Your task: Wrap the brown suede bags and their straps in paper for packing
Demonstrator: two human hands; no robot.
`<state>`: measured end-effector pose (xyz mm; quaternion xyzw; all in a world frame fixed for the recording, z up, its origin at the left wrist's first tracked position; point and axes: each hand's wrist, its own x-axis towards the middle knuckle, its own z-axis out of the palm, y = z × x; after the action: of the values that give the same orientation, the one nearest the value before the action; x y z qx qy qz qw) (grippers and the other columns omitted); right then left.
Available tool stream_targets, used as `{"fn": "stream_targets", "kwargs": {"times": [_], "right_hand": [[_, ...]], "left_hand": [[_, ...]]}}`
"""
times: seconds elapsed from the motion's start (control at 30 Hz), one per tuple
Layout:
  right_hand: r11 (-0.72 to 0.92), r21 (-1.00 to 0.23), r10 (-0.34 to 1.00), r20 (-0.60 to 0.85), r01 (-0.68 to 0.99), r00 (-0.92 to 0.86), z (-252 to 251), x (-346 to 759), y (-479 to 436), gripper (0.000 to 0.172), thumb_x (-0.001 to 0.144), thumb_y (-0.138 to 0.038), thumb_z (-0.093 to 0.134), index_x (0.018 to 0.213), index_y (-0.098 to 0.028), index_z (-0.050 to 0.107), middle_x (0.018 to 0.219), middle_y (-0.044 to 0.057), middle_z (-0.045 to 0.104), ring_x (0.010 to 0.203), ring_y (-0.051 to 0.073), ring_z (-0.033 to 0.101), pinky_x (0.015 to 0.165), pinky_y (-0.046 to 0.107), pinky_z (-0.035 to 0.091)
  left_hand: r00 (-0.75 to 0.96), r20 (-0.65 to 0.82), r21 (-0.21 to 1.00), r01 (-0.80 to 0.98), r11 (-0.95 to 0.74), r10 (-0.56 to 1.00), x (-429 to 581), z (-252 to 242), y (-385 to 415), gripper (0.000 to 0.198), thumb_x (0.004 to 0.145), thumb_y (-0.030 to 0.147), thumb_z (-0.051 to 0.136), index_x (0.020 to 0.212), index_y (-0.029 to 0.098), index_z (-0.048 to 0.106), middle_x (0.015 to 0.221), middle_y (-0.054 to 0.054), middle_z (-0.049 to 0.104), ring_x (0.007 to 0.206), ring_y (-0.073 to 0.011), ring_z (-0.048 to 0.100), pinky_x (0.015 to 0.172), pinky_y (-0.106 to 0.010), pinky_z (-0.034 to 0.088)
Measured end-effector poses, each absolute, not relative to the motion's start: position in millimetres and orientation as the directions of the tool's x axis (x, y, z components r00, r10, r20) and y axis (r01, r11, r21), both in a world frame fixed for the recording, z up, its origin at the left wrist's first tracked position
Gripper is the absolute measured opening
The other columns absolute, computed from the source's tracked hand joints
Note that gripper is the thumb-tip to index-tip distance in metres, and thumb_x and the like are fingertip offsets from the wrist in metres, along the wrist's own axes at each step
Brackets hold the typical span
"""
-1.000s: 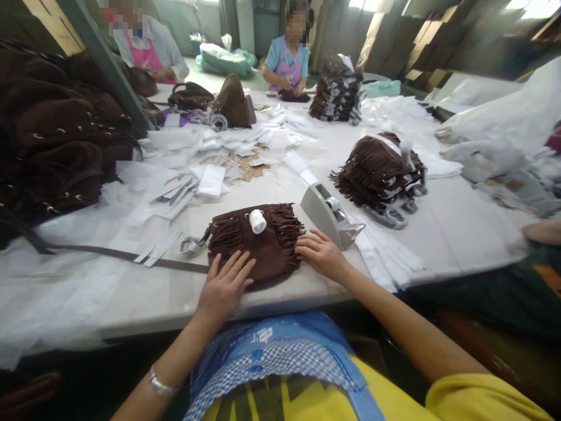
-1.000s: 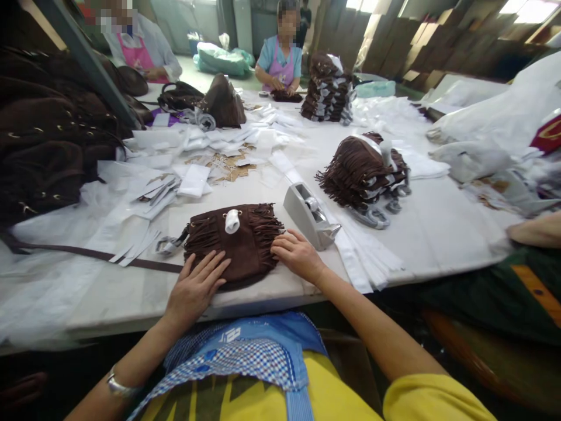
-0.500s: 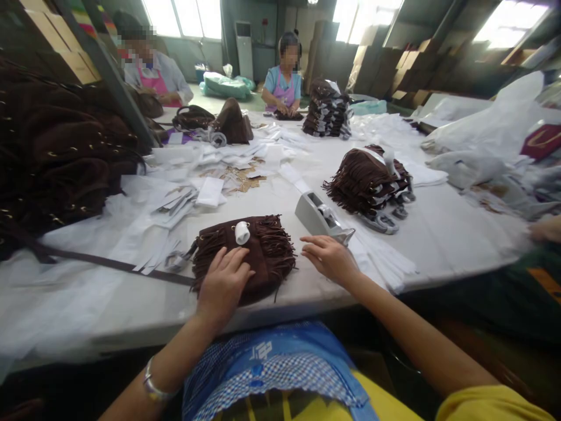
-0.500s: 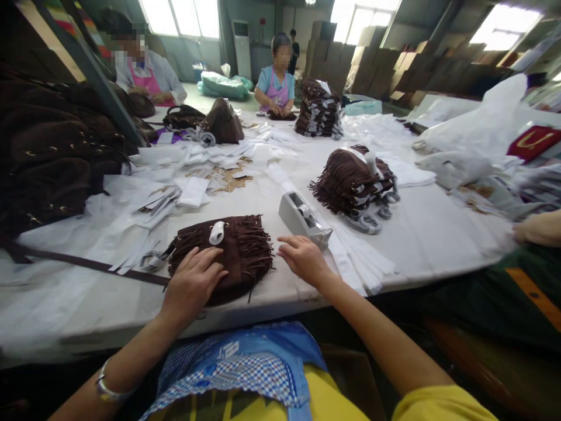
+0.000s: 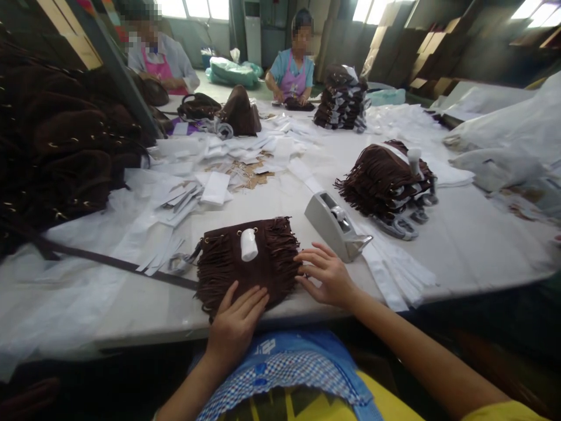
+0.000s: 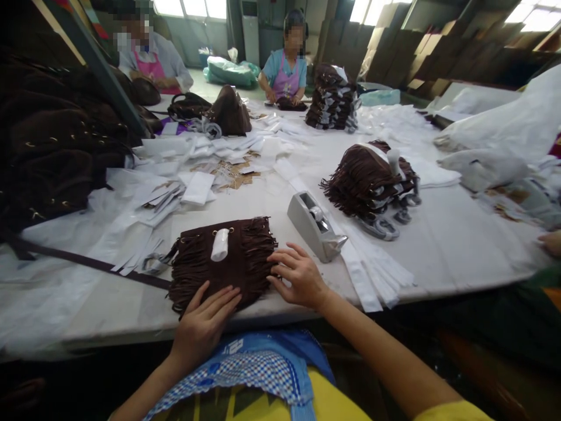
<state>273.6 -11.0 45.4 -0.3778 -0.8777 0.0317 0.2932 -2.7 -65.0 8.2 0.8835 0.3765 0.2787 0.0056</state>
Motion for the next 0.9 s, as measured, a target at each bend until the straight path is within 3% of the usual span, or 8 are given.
{"fn": "stream_targets", "kwargs": {"times": [0.1, 0.23, 0.43, 0.5, 0.57, 0.63, 0.73, 0.9], "right_hand": [[0.779, -0.232, 0.603, 0.529, 0.582, -0.597, 56, 244, -1, 0.019, 0.091, -0.029, 0.061, 0.108, -0.022, 0.067, 0.123, 0.006, 0.067, 0.120, 0.022, 0.057, 0.114, 0.045, 0.034], [0.848, -0.137, 0.523, 0.378, 0.512, -0.764, 47, 232, 34, 0.027, 0.095, -0.036, 0.056, 0.114, -0.019, 0.065, 0.125, 0.009, 0.064, 0.123, 0.024, 0.053, 0.109, 0.043, 0.040], [0.605, -0.053, 0.779, 0.245, 0.794, -0.577, 44, 296, 52, 0.024, 0.096, -0.030, 0.054, 0.082, -0.016, 0.068, 0.095, 0.010, 0.068, 0.091, 0.023, 0.062, 0.087, 0.040, 0.051], [0.560, -0.105, 0.804, 0.307, 0.822, -0.509, 51, 293, 46, 0.020, 0.097, -0.027, 0.053, 0.090, -0.017, 0.068, 0.101, 0.010, 0.069, 0.092, 0.022, 0.062, 0.087, 0.039, 0.051], [0.636, -0.175, 0.751, 0.363, 0.751, -0.552, 56, 272, 42, 0.019, 0.098, -0.027, 0.052, 0.107, -0.019, 0.067, 0.116, 0.010, 0.066, 0.106, 0.022, 0.060, 0.097, 0.038, 0.048], [0.792, -0.198, 0.608, 0.347, 0.578, -0.714, 56, 249, 44, 0.024, 0.097, -0.032, 0.054, 0.117, -0.022, 0.063, 0.126, 0.008, 0.063, 0.120, 0.021, 0.054, 0.107, 0.040, 0.041], [0.887, -0.199, 0.459, 0.272, 0.417, -0.846, 50, 245, 56, 0.023, 0.096, -0.032, 0.053, 0.112, -0.020, 0.064, 0.122, 0.008, 0.064, 0.122, 0.021, 0.054, 0.109, 0.040, 0.040], [0.717, -0.112, 0.685, 0.290, 0.688, -0.668, 49, 290, 70, 0.015, 0.093, -0.025, 0.056, 0.087, -0.018, 0.068, 0.106, 0.010, 0.068, 0.105, 0.024, 0.061, 0.095, 0.042, 0.049]], "left_hand": [[0.541, 0.524, 0.205, 0.670, -0.714, 0.658, 0, 4, -65, 0.033, 0.098, 0.014, 0.039, 0.116, 0.018, 0.068, 0.115, -0.006, 0.073, 0.101, -0.0213, 0.067, 0.098, -0.038, 0.044], [0.545, 0.496, 0.210, 0.681, -0.702, 0.676, -1, 0, -64, 0.027, 0.096, 0.018, 0.045, 0.110, 0.018, 0.068, 0.109, -0.008, 0.072, 0.094, -0.0230, 0.064, 0.080, -0.034, 0.047], [0.486, 0.452, 0.310, 0.701, -0.643, 0.748, 2, 0, -62, 0.021, 0.092, 0.021, 0.053, 0.108, 0.022, 0.066, 0.100, -0.007, 0.068, 0.088, -0.0229, 0.060, 0.074, -0.034, 0.043], [0.476, 0.428, 0.350, 0.696, -0.627, 0.768, 4, 0, -61, 0.020, 0.091, 0.022, 0.054, 0.108, 0.023, 0.066, 0.101, -0.006, 0.068, 0.089, -0.0230, 0.060, 0.074, -0.034, 0.042], [0.483, 0.425, 0.360, 0.686, -0.632, 0.766, 5, 0, -59, 0.019, 0.092, 0.023, 0.054, 0.107, 0.023, 0.065, 0.099, -0.006, 0.068, 0.088, -0.0229, 0.059, 0.073, -0.034, 0.041], [0.492, 0.446, 0.341, 0.679, -0.650, 0.748, 4, 0, -56, 0.018, 0.092, 0.023, 0.053, 0.105, 0.022, 0.065, 0.097, -0.006, 0.068, 0.085, -0.0224, 0.059, 0.071, -0.033, 0.041], [0.495, 0.476, 0.313, 0.677, -0.666, 0.727, 2, -2, -54, 0.019, 0.093, 0.021, 0.050, 0.104, 0.022, 0.065, 0.095, -0.005, 0.068, 0.083, -0.0209, 0.059, 0.069, -0.031, 0.041], [0.472, 0.502, 0.318, 0.679, -0.662, 0.725, 2, -4, -54, 0.019, 0.093, 0.021, 0.051, 0.104, 0.022, 0.066, 0.095, -0.005, 0.068, 0.083, -0.0204, 0.059, 0.070, -0.031, 0.041]]}}
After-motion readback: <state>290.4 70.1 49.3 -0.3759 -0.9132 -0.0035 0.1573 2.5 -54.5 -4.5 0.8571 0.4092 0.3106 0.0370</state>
